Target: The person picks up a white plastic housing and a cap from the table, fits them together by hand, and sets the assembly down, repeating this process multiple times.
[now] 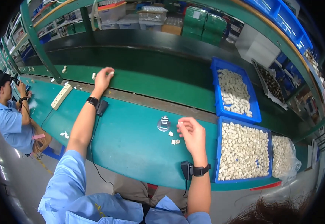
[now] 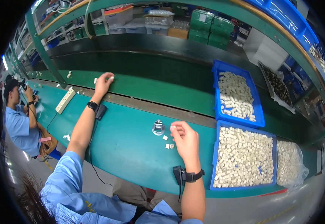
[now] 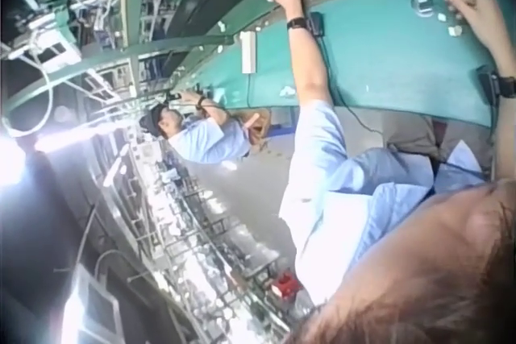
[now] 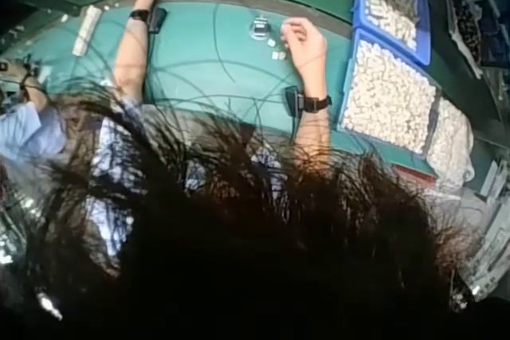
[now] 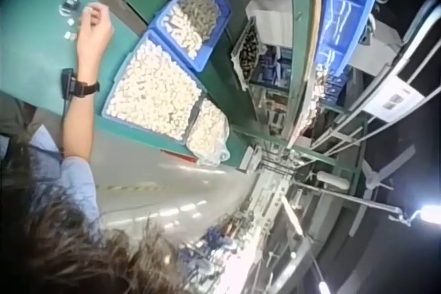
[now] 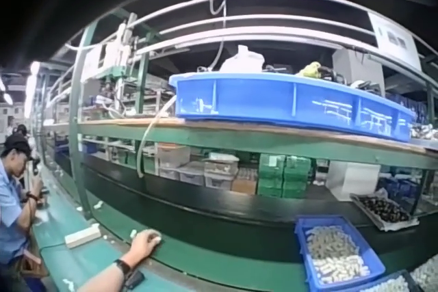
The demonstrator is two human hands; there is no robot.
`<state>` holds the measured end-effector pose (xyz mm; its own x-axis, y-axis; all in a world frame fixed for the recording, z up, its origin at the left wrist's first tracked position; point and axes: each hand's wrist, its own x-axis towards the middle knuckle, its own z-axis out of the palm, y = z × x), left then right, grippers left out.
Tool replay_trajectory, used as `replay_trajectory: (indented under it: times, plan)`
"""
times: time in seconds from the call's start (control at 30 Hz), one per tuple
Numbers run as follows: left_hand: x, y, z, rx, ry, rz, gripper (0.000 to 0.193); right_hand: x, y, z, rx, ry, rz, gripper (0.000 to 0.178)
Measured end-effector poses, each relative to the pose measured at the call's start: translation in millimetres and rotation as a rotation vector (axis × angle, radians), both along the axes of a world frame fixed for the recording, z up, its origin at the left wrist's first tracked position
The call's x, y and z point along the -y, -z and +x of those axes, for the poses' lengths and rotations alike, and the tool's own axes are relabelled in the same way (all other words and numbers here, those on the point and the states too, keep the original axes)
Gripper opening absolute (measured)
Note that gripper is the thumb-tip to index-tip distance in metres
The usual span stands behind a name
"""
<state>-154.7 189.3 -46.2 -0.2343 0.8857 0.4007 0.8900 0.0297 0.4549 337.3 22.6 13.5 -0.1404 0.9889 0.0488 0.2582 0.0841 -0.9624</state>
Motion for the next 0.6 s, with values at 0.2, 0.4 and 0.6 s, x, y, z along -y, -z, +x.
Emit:
replay_trajectory:
  times: [0.2, 0.4, 0.6]
  plan:
    - [52.6, -48.3, 96.3, 0.499, 0.379, 0.21, 0.03, 0.9, -6.7, -5.6, -0.454, -0.111, -0.009, 0.016]
    - [163.5, -72.0, 202.3, 0.649, 0.714, 0.027, 0.028, 4.4, -14.0, -9.4, -0.559, -0.219, -0.06, 0.022]
    - [193.1, -47.4, 207.2, 0.636, 0.899, -0.033, 0.032, 5.5, -4.3, -26.7, -0.575, -0.307, -0.124, 0.023]
